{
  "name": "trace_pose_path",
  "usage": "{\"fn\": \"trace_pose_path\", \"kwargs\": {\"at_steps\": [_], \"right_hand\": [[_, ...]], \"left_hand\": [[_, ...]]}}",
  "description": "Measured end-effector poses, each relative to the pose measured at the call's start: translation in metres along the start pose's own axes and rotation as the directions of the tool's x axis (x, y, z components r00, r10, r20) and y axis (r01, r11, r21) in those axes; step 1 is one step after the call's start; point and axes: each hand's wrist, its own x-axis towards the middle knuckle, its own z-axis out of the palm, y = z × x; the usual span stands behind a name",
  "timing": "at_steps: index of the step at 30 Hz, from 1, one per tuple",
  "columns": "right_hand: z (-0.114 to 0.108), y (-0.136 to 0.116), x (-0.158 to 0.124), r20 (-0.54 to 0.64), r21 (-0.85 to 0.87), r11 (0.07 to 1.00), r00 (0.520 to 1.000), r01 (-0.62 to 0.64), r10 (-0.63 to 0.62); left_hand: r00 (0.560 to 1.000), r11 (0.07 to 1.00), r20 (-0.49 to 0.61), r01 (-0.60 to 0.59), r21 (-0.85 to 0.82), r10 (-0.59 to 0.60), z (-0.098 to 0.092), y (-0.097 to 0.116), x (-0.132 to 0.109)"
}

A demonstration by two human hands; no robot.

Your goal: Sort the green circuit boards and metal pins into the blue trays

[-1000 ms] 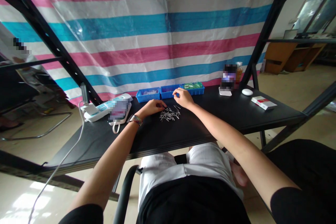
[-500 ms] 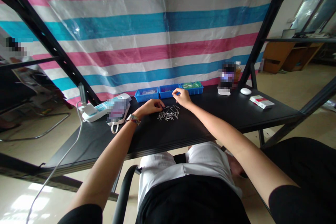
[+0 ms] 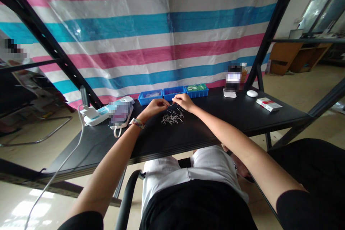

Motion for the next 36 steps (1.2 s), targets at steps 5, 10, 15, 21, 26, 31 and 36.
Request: {"fn": "trace_pose_path", "kwargs": {"at_steps": [5,10,15,21,26,31,36], "right_hand": [[0.0048,0.0048,0.0004,0.065,0.104,0.994,0.997,-0.038,0.031],[0.0063,0.0019,0.001,0.099,0.165,0.982,0.992,-0.088,0.073],[0.0072,0.0003,0.0016,0.122,0.22,0.966,0.986,-0.135,0.11],[0.007,0.0032,0.0025,0.162,0.257,0.956,0.982,-0.139,0.099],[0.0065,0.0047,0.0041,0.157,0.253,0.956,0.981,-0.147,0.11],[0.0066,0.006,0.0058,0.128,0.257,0.95,0.981,-0.177,0.148],[0.0051,0.0043,0.0051,0.112,0.269,0.946,0.982,-0.18,0.155]], "left_hand": [[1.0,1.0,-0.02,-0.015,-0.013,0.015,0.0002,0.0038,-0.0015],[0.999,0.999,-0.022,-0.038,-0.005,0.038,-0.0011,0.0019,-0.0003],[0.998,0.998,-0.007,-0.06,0.007,0.06,-0.0009,-0.0015,-0.0002],[0.997,0.998,-0.048,-0.066,0.011,0.067,0.0008,0.0006,-0.0001],[0.99,0.997,-0.117,-0.082,-0.005,0.08,0.0009,0.0006,0.0015],[0.982,0.995,-0.159,-0.098,0.014,0.099,0.0005,0.0004,0.0016],[0.977,0.994,-0.18,-0.108,0.034,0.112,-0.0013,-0.0003,0.0019]]}}
